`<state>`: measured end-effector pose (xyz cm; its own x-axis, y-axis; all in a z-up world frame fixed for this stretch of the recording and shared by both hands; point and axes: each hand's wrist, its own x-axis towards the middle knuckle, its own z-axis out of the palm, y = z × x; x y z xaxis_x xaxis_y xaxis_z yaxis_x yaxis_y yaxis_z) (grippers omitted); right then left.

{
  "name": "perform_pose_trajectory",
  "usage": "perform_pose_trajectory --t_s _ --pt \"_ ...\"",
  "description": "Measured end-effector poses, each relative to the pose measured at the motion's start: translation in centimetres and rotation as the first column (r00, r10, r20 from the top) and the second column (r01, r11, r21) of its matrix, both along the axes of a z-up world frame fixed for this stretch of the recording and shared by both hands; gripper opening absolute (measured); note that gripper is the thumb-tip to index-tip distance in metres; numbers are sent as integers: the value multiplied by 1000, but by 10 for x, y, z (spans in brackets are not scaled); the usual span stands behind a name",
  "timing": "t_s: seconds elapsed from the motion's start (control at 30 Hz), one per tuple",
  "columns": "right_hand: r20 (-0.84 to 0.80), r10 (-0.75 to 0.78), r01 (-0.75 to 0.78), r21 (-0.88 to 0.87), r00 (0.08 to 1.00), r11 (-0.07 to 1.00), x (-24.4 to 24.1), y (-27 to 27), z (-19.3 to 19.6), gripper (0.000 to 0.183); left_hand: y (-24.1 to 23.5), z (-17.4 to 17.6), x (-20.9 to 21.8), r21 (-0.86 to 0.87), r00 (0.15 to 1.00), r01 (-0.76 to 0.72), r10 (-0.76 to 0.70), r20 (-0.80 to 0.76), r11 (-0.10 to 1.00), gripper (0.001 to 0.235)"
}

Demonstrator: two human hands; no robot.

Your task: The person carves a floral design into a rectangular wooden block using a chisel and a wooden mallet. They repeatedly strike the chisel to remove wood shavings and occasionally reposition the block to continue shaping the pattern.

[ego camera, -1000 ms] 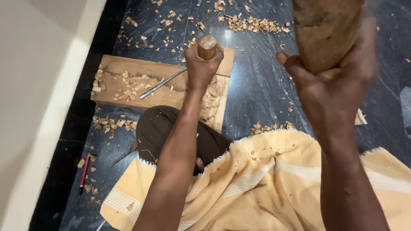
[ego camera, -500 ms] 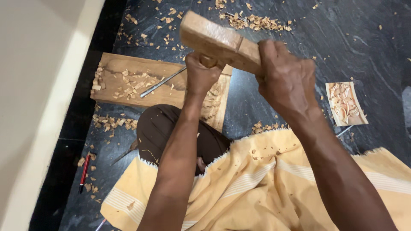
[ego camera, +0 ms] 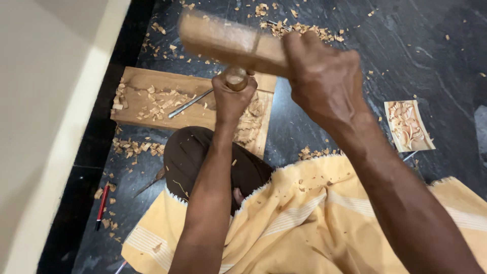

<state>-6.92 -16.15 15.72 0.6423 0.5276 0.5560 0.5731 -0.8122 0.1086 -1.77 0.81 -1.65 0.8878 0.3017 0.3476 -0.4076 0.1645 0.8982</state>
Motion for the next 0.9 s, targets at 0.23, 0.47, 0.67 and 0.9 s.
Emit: perform_pose_trajectory --t_s 0.23,0.47,0.67,0.9 --pt "-29 -169 168 -49 985 985 -6 -17 -23 27 -5 8 4 62 986 -75 65 152 995 11" --pt "-134 -61 124 539 989 833 -36 -59 -13 52 3 32 24 -313 993 8 30 117 950 12" --pt "-188 42 97 671 981 735 -49 -55 14 52 -6 31 21 -127 997 -74 76 9 989 13" --pt "-97 56 11 588 994 809 -55 -52 22 54 -8 28 19 -54 996 -81 83 41 995 11"
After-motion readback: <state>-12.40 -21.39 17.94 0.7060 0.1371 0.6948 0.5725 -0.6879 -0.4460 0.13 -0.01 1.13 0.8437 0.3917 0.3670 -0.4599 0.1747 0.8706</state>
